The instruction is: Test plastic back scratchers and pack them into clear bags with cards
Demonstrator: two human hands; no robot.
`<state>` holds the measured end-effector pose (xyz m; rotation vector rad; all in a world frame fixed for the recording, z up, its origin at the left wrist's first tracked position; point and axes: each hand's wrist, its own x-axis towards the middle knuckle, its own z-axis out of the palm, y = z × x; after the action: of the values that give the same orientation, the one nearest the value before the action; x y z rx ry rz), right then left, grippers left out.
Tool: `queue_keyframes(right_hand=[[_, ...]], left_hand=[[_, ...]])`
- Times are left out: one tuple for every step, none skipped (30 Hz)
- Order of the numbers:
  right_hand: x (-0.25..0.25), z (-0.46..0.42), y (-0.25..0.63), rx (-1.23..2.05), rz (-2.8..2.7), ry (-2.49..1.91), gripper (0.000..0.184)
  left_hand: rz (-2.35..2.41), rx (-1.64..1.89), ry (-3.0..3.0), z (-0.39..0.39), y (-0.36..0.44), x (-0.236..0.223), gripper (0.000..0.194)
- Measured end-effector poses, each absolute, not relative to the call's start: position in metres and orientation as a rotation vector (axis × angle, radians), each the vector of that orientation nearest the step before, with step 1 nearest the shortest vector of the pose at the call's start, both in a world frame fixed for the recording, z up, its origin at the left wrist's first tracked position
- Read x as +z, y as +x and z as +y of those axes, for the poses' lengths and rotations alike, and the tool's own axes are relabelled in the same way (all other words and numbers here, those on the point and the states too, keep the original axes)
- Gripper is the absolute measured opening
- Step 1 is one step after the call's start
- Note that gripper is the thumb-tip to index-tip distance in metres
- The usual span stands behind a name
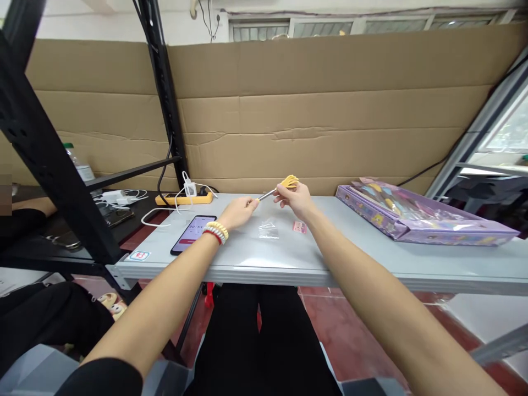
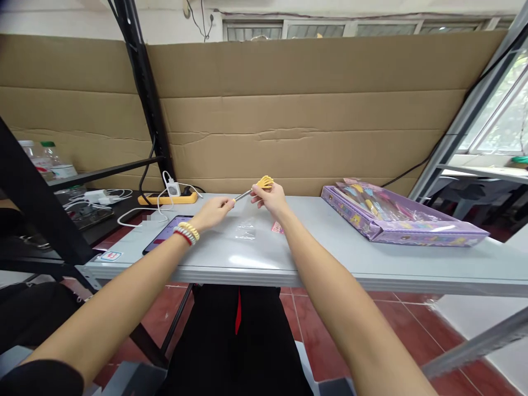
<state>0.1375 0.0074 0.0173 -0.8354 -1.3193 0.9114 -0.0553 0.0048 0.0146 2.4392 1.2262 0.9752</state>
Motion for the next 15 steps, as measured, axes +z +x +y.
queue_keyframes(right_hand=[[0.014, 0.014, 0.135, 0.944, -1.224, -0.806, 0.044], [0.011, 0.019, 0.135, 0.969, -1.137, -0.783, 0.042], [0.008, 0.021, 0.136, 0.988, -1.056, -0.761, 0.039], [0.007, 0.022, 0.138, 1.007, -0.981, -0.734, 0.035], [0.006, 0.021, 0.141, 1.033, -0.919, -0.698, 0.032], [0.006, 0.018, 0.145, 1.068, -0.872, -0.651, 0.028], [0.007, 0.015, 0.148, 1.103, -0.841, -0.594, 0.026], [0.009, 0.011, 0.151, 1.129, -0.821, -0.533, 0.024], [0.012, 0.007, 0.153, 1.142, -0.813, -0.475, 0.022], [0.014, 0.002, 0.155, 1.141, -0.812, -0.423, 0.021], [0.017, -0.002, 0.156, 1.13, -0.813, -0.378, 0.021], [0.02, -0.007, 0.157, 1.121, -0.813, -0.341, 0.021], [0.022, -0.01, 0.157, 1.122, -0.813, -0.31, 0.021], [0.024, -0.014, 0.157, 1.13, -0.814, -0.285, 0.022], [0.026, -0.017, 0.156, 1.139, -0.816, -0.263, 0.023]], left_hand=[[1.261, 0.971, 2.45, 0.013, -0.051, 0.015, 0.039], [1.288, 0.959, 2.459, 0.02, -0.046, 0.015, 0.039], [1.299, 0.943, 2.465, 0.025, -0.041, 0.014, 0.039], [1.297, 0.928, 2.47, 0.029, -0.035, 0.013, 0.039], [1.284, 0.91, 2.476, 0.03, -0.03, 0.011, 0.04], [1.262, 0.897, 2.485, 0.029, -0.025, 0.01, 0.04], [1.238, 0.889, 2.499, 0.027, -0.02, 0.008, 0.041], [1.213, 0.888, 2.516, 0.024, -0.015, 0.006, 0.041], [1.188, 0.897, 2.536, 0.019, -0.012, 0.003, 0.042], [1.164, 0.919, 2.555, 0.014, -0.01, 0.001, 0.043], [1.139, 0.951, 2.576, 0.009, -0.008, -0.002, 0.045], [1.117, 0.987, 2.599, 0.004, -0.007, -0.004, 0.046], [1.102, 1.02, 2.622, -0.001, -0.006, -0.007, 0.047], [1.1, 1.045, 2.648, -0.004, -0.006, -0.009, 0.047], [1.117, 1.059, 2.671, -0.007, -0.006, -0.01, 0.047]])
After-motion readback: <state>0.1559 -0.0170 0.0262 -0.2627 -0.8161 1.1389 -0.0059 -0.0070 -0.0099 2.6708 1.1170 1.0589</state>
